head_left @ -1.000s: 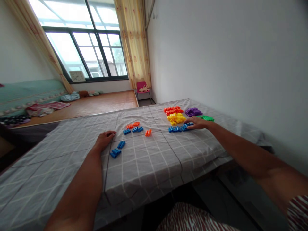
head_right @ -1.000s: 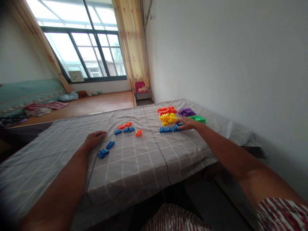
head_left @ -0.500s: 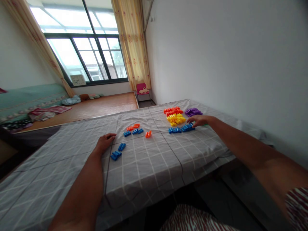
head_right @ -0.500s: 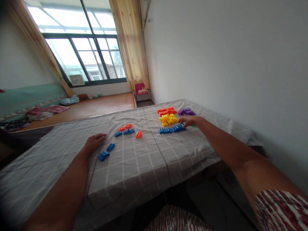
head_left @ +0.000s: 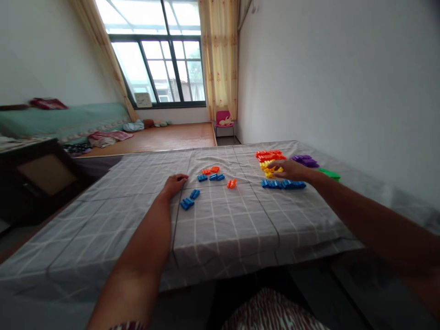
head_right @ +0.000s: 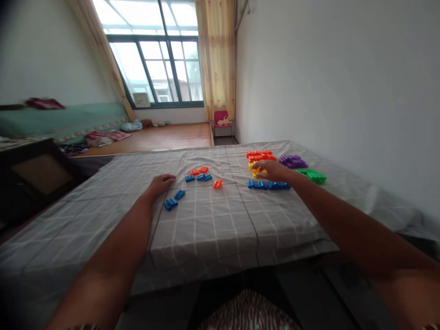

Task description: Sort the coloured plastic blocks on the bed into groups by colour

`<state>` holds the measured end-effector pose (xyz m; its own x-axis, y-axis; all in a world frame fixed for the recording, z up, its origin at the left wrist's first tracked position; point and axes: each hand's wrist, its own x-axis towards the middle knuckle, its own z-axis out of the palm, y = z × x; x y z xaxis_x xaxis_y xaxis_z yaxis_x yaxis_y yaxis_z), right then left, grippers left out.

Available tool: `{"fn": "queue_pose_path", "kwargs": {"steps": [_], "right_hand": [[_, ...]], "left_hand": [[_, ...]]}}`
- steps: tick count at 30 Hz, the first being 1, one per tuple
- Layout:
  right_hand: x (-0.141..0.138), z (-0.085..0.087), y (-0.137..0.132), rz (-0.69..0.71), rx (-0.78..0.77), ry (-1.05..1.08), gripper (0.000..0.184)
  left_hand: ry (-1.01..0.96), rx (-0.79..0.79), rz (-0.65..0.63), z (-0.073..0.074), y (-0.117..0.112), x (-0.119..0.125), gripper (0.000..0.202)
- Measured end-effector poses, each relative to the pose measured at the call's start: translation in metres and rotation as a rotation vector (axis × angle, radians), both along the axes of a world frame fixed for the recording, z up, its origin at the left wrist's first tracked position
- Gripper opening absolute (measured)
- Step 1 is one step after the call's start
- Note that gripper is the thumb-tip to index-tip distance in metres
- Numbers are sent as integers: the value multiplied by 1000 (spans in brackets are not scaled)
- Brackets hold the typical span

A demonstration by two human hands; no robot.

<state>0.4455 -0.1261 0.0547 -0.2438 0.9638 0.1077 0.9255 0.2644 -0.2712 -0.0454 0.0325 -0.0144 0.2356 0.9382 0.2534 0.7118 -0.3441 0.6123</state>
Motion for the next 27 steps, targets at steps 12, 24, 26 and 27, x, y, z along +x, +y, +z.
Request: {"fn": "queue_pose_path", "kwargs": {"steps": [12,24,26,27], "right_hand": [[-273,-43,70,584,150,42,47],[-234,-26,25,267,6,-264,41],[-221,-26,15,305,-10,-241,38],[-215,-27,12,345,-17,-207,38]], "left_hand": [[-56,15,-83,-6,0,-5,34],[-48,11,-56,-16,12,-4,33],[-44,18,-53,-15,12,-4,34],[-42,16,-50,-14,11,-3,34]]}}
